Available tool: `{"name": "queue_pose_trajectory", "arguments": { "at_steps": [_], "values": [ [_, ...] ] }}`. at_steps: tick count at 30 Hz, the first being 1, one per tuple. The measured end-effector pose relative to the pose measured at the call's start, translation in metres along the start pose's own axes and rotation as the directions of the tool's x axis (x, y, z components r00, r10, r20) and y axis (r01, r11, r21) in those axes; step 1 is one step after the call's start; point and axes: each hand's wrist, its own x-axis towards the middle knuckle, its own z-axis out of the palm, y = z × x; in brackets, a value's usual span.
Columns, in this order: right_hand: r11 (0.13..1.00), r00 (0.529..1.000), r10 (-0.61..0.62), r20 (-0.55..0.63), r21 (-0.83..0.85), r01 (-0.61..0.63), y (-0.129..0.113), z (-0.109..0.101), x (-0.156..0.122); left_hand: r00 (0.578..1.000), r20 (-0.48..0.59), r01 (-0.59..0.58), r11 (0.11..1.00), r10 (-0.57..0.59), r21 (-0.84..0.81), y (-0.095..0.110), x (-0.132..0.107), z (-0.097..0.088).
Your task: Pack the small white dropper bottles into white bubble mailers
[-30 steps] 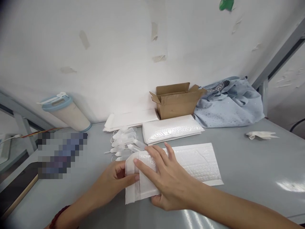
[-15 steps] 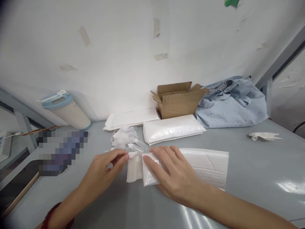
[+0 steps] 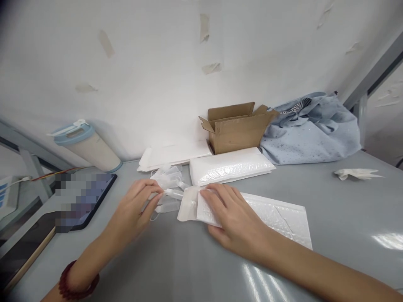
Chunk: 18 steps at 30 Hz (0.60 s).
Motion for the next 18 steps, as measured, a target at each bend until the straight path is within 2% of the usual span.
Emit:
{"name": "queue_pose_trajectory", "arguments": {
  "at_steps": [3,6,8,13,18],
  "values": [
    [1.000,1.000,0.021,0.015,0.013,-0.021,0.000,0.002,0.000,0.994,-0.069,0.082,0.992,-0.089,-0.097,0.003,0.002,-0.010],
    [0.999,0.999,0.030,0.012,0.015,-0.030,0.000,0.004,0.000,0.986,-0.123,0.093,0.987,-0.109,-0.128,0.004,0.003,-0.018],
    [0.999,0.999,0.032,0.001,0.007,-0.032,0.001,0.005,0.000,0.993,-0.091,0.059,0.988,-0.072,-0.141,0.003,0.002,-0.022],
    [1.000,0.999,0.030,0.012,0.001,-0.030,0.000,0.006,-0.001,0.997,0.079,-0.003,0.963,0.025,-0.270,0.008,0.000,-0.024],
    [1.000,0.998,0.022,0.057,0.021,-0.024,-0.006,0.010,-0.001,0.995,0.086,-0.018,0.931,0.053,-0.364,0.015,-0.002,-0.023]
  ]
}}
